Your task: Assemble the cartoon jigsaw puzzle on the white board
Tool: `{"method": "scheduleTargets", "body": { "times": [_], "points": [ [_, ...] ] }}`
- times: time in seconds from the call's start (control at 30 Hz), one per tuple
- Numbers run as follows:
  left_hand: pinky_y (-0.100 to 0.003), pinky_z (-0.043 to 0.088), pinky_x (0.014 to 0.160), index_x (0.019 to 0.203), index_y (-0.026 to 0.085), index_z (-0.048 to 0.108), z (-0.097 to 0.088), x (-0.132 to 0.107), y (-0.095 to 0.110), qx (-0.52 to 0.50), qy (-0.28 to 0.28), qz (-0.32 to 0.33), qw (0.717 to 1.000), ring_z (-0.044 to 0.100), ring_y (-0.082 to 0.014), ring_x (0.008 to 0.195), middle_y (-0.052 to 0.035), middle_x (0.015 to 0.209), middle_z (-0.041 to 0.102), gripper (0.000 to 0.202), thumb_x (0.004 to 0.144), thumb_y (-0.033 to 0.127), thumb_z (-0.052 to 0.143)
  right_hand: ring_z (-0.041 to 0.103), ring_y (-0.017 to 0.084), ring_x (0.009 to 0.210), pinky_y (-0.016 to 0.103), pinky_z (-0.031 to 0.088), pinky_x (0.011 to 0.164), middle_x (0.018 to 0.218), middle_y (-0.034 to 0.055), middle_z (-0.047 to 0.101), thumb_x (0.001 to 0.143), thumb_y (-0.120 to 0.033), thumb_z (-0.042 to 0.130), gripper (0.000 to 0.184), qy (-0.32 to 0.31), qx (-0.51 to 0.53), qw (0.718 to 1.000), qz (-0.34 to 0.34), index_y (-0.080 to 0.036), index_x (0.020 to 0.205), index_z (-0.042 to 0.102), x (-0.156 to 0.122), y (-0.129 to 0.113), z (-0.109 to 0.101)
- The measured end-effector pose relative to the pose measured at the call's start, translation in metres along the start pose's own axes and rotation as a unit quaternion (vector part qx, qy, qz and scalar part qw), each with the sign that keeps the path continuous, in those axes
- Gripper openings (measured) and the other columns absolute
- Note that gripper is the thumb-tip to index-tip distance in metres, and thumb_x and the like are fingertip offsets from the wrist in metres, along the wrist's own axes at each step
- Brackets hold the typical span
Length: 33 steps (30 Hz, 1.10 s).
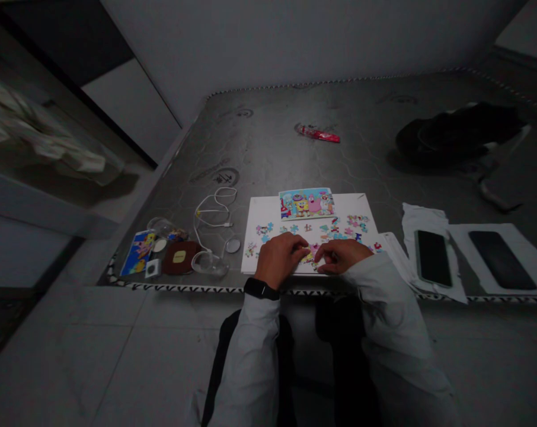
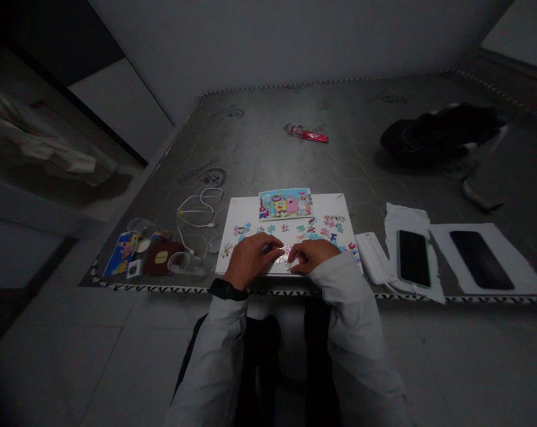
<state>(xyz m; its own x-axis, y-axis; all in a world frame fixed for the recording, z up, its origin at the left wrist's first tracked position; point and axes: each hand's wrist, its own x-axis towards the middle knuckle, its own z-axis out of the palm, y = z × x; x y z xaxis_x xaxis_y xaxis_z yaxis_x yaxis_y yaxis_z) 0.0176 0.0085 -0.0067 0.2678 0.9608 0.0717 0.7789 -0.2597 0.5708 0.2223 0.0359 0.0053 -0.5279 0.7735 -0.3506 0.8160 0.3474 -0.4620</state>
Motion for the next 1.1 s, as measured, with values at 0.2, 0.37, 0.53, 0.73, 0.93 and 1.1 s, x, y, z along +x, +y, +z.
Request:
{"method": "scheduleTargets", "body": {
  "times": [0.2, 0.37, 0.53, 0.73, 0.93, 1.1],
  "points": [
    [-0.029, 0.047, 0.077, 0.1, 0.026, 0.073, -0.0011, -0.0005, 0.0005, 0.0, 0.001, -0.002, 1.0, 0.066, -0.0168, 0.089, 0.0002, 0.095, 0.073, 0.014, 0.088, 0.033, 0.07, 0.063, 0.014, 0.071, 0.027, 0.042, 0.067, 0.075, -0.0033, 0.069, 0.075, -0.034, 0.074, 0.021, 0.003, 0.002, 1.0, 0.013, -0.029, 0.096, 0.075, 0.0001, 0.002, 0.0017],
    [-0.029, 0.047, 0.077, 0.1, 0.026, 0.073, -0.0002, 0.0, -0.0008, 0.001, -0.001, -0.002, 1.0, 0.067, -0.0168, 0.089, 0.0001, 0.096, 0.073, 0.015, 0.088, 0.034, 0.069, 0.063, 0.015, 0.072, 0.027, 0.043, 0.066, 0.078, -0.0029, 0.07, 0.076, -0.037, 0.073, 0.023, 0.004, 0.005, 1.0, 0.012, -0.03, 0.097, 0.075, -0.0007, 0.0059, 0.0024],
    [-0.028, 0.047, 0.077, 0.099, 0.026, 0.073, 0.0001, 0.0002, -0.0013, -0.003, 0.002, -0.002, 1.0, 0.067, -0.0163, 0.09, 0.0011, 0.094, 0.073, 0.014, 0.087, 0.033, 0.071, 0.063, 0.015, 0.073, 0.028, 0.043, 0.068, 0.078, -0.0023, 0.069, 0.076, -0.034, 0.073, 0.023, 0.005, -0.001, 1.0, 0.022, -0.028, 0.098, 0.075, -0.0008, 0.0048, 0.0028],
    [-0.028, 0.047, 0.078, 0.099, 0.026, 0.073, -0.0005, -0.0004, -0.0011, -0.005, 0.005, 0.002, 1.0, 0.067, -0.0157, 0.089, 0.0011, 0.095, 0.073, 0.014, 0.088, 0.033, 0.07, 0.063, 0.015, 0.074, 0.028, 0.043, 0.069, 0.08, -0.0023, 0.07, 0.076, -0.033, 0.074, 0.022, 0.013, -0.002, 1.0, 0.026, -0.028, 0.097, 0.075, -0.0016, 0.0012, 0.0021],
    [-0.028, 0.047, 0.077, 0.099, 0.026, 0.073, -0.0004, 0.0001, -0.0009, 0.001, 0.0, -0.002, 1.0, 0.067, -0.0157, 0.089, 0.0013, 0.094, 0.073, 0.014, 0.088, 0.034, 0.07, 0.065, 0.015, 0.073, 0.027, 0.043, 0.067, 0.08, -0.0033, 0.071, 0.075, -0.033, 0.075, 0.022, 0.009, 0.005, 0.999, 0.043, -0.029, 0.096, 0.076, -0.003, -0.0017, -0.0016],
    [-0.028, 0.047, 0.076, 0.099, 0.026, 0.074, 0.0009, 0.0002, -0.0014, 0.004, 0.001, -0.002, 1.0, 0.067, -0.0159, 0.089, 0.002, 0.094, 0.073, 0.014, 0.087, 0.034, 0.071, 0.064, 0.016, 0.072, 0.027, 0.043, 0.066, 0.077, -0.002, 0.071, 0.077, -0.044, 0.074, 0.023, 0.057, -0.002, 0.997, 0.046, -0.029, 0.094, 0.075, -0.002, -0.0012, 0.002]
  ]
}}
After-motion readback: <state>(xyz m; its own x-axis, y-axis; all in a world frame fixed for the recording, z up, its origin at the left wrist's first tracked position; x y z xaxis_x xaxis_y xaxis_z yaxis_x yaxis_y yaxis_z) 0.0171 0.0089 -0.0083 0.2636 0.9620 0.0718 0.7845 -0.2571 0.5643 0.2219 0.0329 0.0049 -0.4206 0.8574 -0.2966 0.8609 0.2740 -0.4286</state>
